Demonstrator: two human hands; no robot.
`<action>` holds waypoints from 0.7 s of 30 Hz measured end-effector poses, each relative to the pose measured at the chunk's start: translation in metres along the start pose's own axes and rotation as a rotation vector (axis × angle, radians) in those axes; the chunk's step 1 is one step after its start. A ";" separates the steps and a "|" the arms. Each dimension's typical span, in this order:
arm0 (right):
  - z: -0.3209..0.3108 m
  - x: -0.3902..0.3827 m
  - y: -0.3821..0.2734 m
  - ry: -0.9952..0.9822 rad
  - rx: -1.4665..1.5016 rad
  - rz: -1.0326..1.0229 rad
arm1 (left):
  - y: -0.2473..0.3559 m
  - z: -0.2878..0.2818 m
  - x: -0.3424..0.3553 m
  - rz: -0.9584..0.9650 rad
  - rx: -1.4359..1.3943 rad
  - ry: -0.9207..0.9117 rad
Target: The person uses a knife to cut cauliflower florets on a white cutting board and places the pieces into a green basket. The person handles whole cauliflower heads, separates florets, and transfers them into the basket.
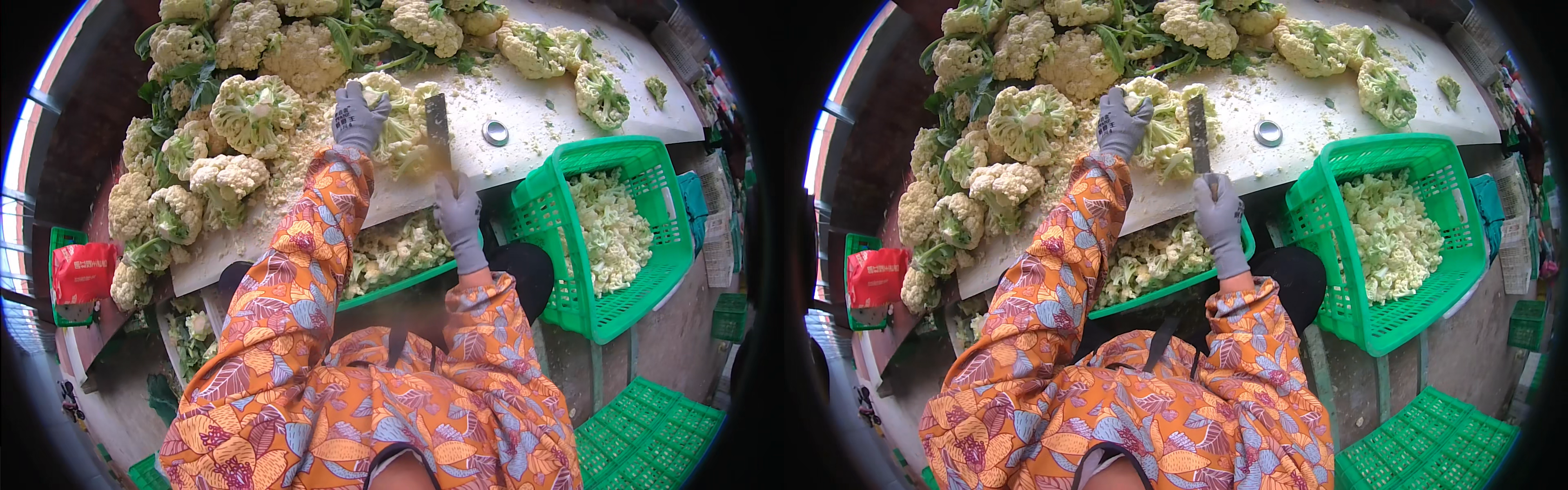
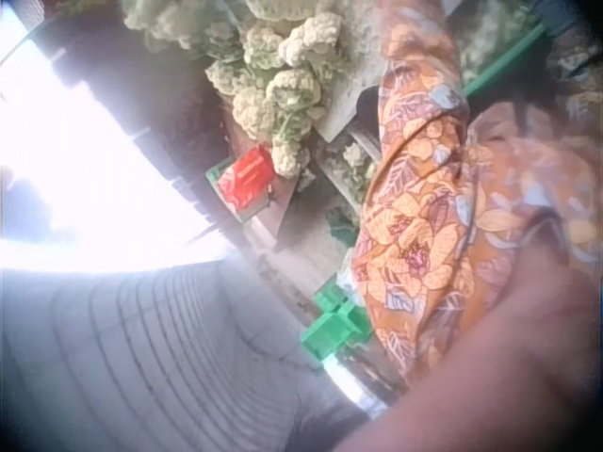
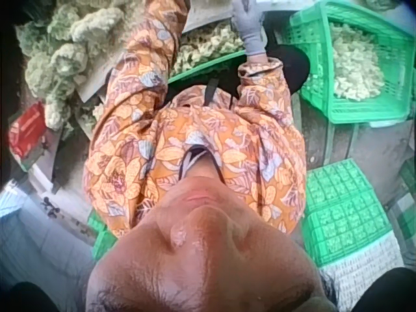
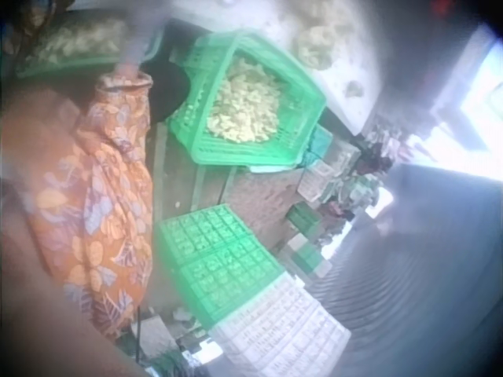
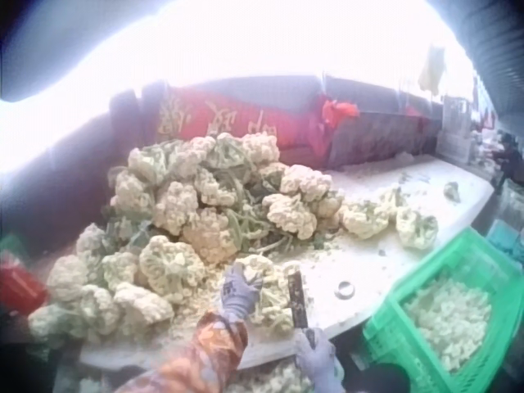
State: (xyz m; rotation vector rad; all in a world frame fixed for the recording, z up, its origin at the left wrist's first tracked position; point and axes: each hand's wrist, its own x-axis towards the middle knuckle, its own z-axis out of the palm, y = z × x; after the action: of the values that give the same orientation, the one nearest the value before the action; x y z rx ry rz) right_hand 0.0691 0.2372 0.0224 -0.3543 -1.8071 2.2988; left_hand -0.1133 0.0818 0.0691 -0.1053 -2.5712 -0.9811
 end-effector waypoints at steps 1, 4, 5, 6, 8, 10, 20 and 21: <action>0.006 -0.011 0.005 -0.034 -0.084 -0.072 | -0.001 0.001 -0.001 -0.022 -0.004 0.021; 0.008 -0.030 0.012 -0.126 -0.031 0.104 | -0.005 0.002 0.003 0.033 0.000 -0.022; 0.006 -0.029 0.018 -0.097 -0.072 0.070 | -0.011 0.000 0.007 0.067 0.000 -0.036; 0.004 -0.028 0.024 -0.068 -0.112 0.037 | -0.016 -0.002 0.010 0.116 -0.015 -0.047; -0.004 -0.021 0.029 0.023 -0.254 -0.065 | -0.033 -0.005 0.016 0.182 -0.004 -0.019; -0.013 -0.021 0.017 0.118 -0.475 -0.091 | -0.044 -0.016 0.022 0.200 0.028 -0.049; -0.005 0.034 0.010 0.325 -0.424 -0.257 | -0.059 -0.072 0.017 0.252 -0.086 -0.359; 0.000 0.034 0.005 0.334 -0.358 -0.224 | -0.062 -0.075 0.016 0.221 -0.135 -0.388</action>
State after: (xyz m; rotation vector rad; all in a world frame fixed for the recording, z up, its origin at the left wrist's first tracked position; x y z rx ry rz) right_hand 0.0370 0.2460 0.0158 -0.5240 -1.9579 1.6530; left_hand -0.1165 -0.0150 0.0873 -0.6616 -2.7482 -1.1385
